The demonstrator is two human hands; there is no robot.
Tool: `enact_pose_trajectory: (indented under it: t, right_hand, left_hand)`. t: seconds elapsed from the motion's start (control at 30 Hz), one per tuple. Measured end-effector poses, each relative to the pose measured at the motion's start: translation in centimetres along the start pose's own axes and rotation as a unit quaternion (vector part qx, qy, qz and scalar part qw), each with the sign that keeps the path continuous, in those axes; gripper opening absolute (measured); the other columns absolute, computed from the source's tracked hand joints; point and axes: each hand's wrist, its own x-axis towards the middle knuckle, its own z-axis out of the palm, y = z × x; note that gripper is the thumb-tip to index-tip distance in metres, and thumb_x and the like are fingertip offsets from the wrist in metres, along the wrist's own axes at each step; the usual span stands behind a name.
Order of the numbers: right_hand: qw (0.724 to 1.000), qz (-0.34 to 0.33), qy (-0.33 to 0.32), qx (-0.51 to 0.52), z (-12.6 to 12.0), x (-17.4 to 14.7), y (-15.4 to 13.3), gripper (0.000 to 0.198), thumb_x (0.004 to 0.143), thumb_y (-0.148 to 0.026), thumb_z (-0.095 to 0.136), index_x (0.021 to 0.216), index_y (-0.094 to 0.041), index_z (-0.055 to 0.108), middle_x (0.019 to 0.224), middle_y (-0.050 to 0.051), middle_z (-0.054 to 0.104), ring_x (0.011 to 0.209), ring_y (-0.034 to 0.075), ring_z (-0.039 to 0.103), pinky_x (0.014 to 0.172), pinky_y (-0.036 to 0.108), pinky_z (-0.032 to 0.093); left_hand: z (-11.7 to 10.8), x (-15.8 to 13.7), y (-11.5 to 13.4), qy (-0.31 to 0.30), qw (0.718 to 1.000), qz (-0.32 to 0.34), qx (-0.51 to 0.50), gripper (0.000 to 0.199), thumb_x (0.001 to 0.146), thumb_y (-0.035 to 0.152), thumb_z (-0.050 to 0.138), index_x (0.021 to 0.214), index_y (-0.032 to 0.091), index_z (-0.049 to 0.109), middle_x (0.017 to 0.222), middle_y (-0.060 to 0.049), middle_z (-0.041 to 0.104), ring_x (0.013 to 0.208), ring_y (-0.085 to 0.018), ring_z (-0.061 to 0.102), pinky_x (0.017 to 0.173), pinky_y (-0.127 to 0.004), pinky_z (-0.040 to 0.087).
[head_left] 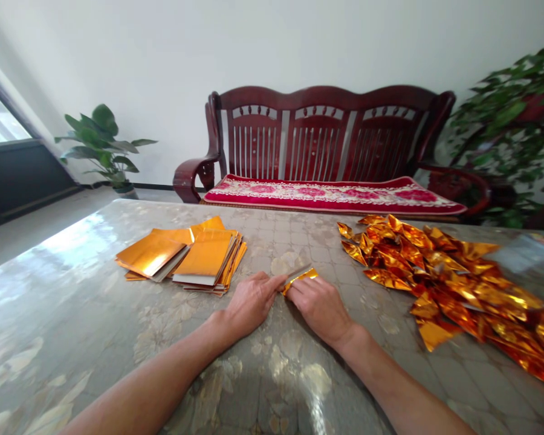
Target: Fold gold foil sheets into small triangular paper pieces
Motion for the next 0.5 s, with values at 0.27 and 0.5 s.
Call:
enact_pose_trajectory:
  t: [0.27,0.5]
  right_hand:
    - [0.999,0.009,0.032,-0.007,0.6,-0.2,0.1,0.013,0.093,-0.014,0.053,0.088,-0.018,0.064,0.082,0.004,0.066,0.079,0.019,0.058,0.075,0.032,0.036]
    - [0.998,0.041,0.049,0.022,1.2,-0.2,1.1,0.018,0.093,-0.017,0.052,0.078,-0.018,0.06,0.075,0.003,0.064,0.074,0.019,0.056,0.075,0.032,0.036]
  left_hand:
    - [-0.3,0.0,-0.2,-0.012,1.0,0.022,0.011,0.04,0.091,0.015,0.049,0.13,0.025,0.051,0.09,0.0,0.068,0.09,-0.018,0.06,0.08,-0.026,0.045]
    - [0.4,0.5,0.3,-0.006,0.998,0.028,0.05,0.035,0.095,0.024,0.05,0.129,0.025,0.049,0.086,0.0,0.068,0.086,-0.018,0.06,0.077,-0.026,0.044]
